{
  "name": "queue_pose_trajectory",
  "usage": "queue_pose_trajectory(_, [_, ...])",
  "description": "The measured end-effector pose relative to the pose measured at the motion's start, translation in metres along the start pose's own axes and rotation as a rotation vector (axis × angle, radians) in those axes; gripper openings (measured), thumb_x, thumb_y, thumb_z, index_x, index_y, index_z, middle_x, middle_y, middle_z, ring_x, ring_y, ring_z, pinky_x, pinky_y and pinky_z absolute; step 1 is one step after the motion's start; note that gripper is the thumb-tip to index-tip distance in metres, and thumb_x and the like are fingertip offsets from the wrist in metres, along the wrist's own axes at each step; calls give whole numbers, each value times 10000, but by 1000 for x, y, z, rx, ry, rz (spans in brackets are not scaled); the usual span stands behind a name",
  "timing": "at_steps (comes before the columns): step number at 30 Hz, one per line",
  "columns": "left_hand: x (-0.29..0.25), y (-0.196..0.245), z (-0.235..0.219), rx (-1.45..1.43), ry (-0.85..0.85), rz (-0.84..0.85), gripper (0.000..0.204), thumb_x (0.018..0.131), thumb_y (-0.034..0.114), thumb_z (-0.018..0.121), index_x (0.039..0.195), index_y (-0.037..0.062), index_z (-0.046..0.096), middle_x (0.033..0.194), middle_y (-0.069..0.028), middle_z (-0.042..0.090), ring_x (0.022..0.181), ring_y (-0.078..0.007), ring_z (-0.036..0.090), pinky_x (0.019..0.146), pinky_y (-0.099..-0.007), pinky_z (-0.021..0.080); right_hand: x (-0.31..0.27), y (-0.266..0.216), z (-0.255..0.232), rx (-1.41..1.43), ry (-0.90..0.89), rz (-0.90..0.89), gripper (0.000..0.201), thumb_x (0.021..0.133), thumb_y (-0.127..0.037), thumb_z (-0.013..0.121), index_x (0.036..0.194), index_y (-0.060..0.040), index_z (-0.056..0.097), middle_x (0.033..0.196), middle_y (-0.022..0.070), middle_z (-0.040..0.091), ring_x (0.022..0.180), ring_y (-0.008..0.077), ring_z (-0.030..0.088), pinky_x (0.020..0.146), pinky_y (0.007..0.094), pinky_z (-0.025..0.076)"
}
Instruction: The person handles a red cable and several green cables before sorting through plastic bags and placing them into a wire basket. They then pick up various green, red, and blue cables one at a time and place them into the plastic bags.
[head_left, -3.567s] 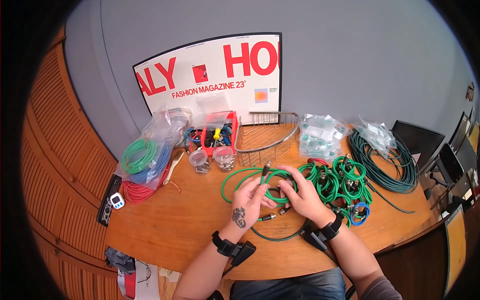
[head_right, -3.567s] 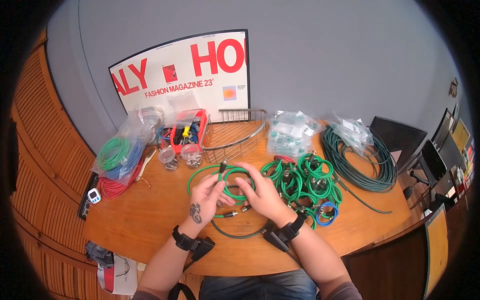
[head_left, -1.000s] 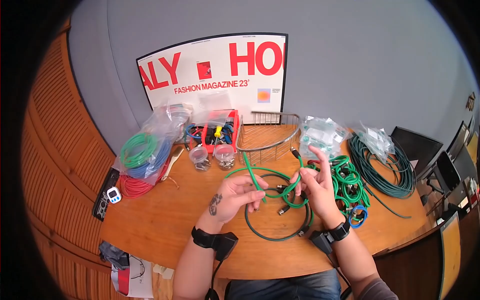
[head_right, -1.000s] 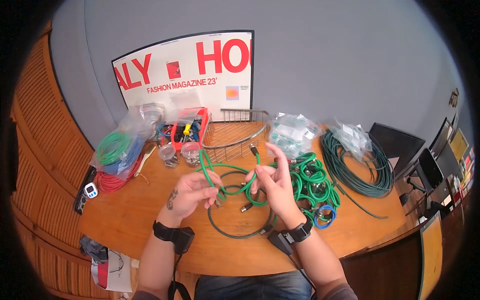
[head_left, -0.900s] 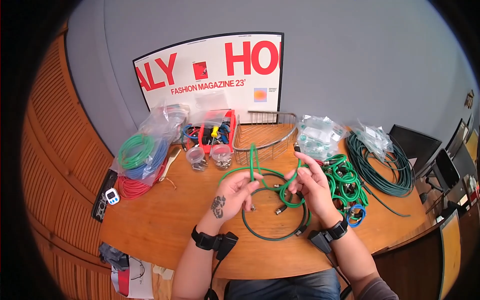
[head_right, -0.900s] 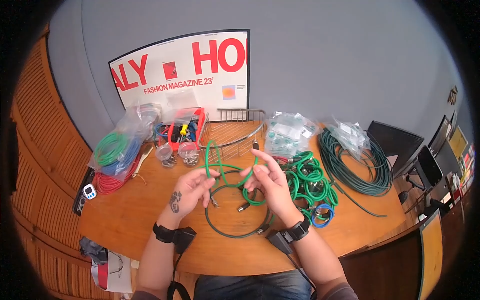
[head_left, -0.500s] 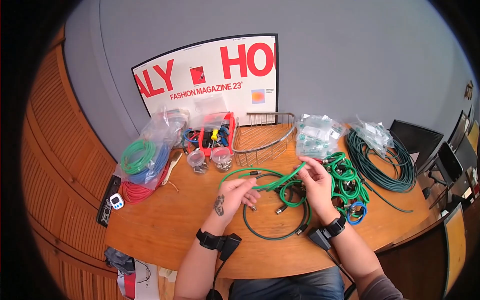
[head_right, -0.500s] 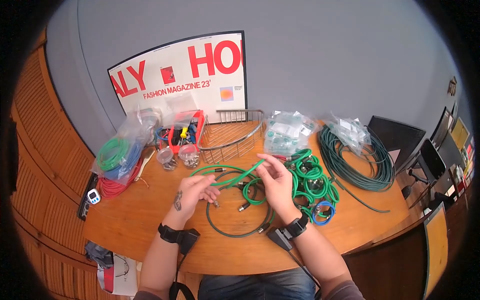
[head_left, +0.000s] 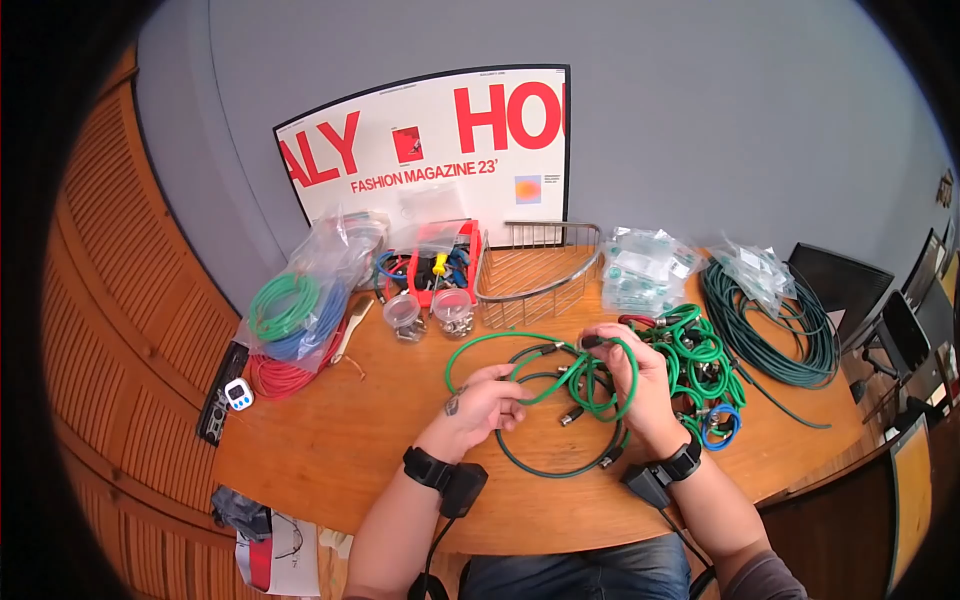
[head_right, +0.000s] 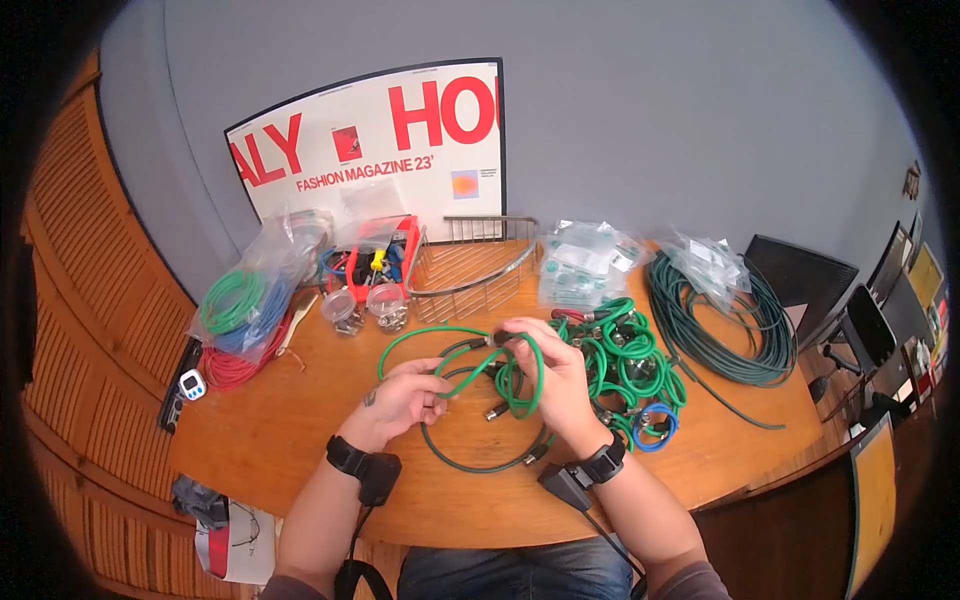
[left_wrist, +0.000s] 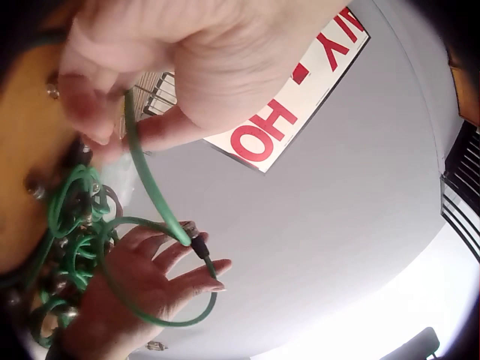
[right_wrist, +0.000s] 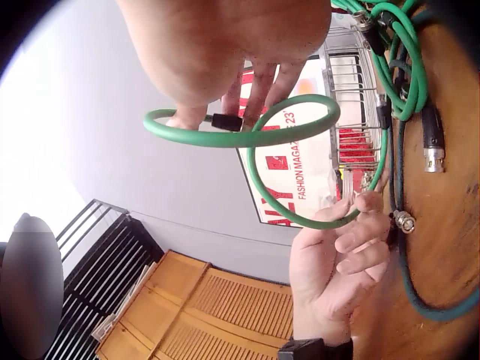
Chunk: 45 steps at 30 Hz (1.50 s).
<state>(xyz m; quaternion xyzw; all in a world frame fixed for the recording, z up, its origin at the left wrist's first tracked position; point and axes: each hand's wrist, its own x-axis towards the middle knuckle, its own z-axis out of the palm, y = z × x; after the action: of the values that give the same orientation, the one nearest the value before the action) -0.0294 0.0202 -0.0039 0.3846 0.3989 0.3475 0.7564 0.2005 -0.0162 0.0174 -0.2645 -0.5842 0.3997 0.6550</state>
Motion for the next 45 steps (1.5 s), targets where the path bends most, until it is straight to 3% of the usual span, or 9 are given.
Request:
queue_pose_trajectory(11, [-4,-9,19,220,-288,-107,409,891,40,581,1293,-20,531,787,-88,626,487,-34,439,368,-174,244,-8,-32,16,-191,-298,-219,264,987,-237,567,1104,-18,657,1064,200,663,1013,329,656,869,420,539])
queue_pose_trajectory(13, [-2,-13,21,254,-400,-103,412,871,34,580,1273,-41,530,776,-77,626,430,-33,378,356,-191,233,-10,-39,19,-140,-302,-220,242,896,-57,656,1129,5,675,1152,175,650,1064,293,638,924,408,534])
queue_pose_trajectory(17, [-8,-12,21,215,-397,-164,433,877,48,584,1297,-38,521,761,-81,618,433,-35,394,356,-190,239,-5,-60,24,-462,16,-681,253,911,-171,660,1088,10,672,1118,207,657,1114,393,621,922,453,512])
queue_pose_trajectory(21, [-7,-10,16,129,-432,-116,421,924,95,584,1322,-26,522,789,-104,617,424,-50,403,369,-187,248,5,-58,7,-589,116,-737,217,945,-145,615,1088,13,660,1055,189,674,1020,352,657,870,415,526])
queue_pose_trajectory(27, [-2,-1,8,-54,-414,42,400,961,167,564,1315,-10,514,828,-57,616,535,-79,475,468,-229,351,10,-56,-1,-659,292,-502,175,930,-23,592,1084,21,662,946,142,689,832,225,656,774,328,516])
queue_pose_trajectory(31, [-4,0,14,-62,-158,302,222,967,149,554,1161,45,529,853,-63,622,623,-125,548,539,-258,428,9,-29,0,-778,-12,-92,198,889,-47,656,1078,-4,692,775,90,671,666,167,599,623,302,483])
queue_pose_trajectory(35, [-4,3,16,62,7,422,133,967,130,563,1077,76,511,872,-64,629,662,-140,583,578,-270,476,1,-12,9,-567,15,257,217,923,-124,665,1093,-17,583,648,41,630,549,57,526,509,243,418])
queue_pose_trajectory(39, [-1,2,12,174,14,459,172,952,109,595,1099,68,515,879,-62,634,664,-129,588,584,-263,481,-4,15,6,-245,25,336,191,933,-137,663,1020,-60,512,657,1,627,542,36,525,470,223,383])
queue_pose_trajectory(45, [-2,-5,13,148,-139,421,252,906,55,651,1122,65,521,923,-55,638,604,-108,589,509,-236,467,-4,3,10,56,-241,659,142,932,-143,666,1019,-116,556,702,-42,619,572,28,547,483,172,382])
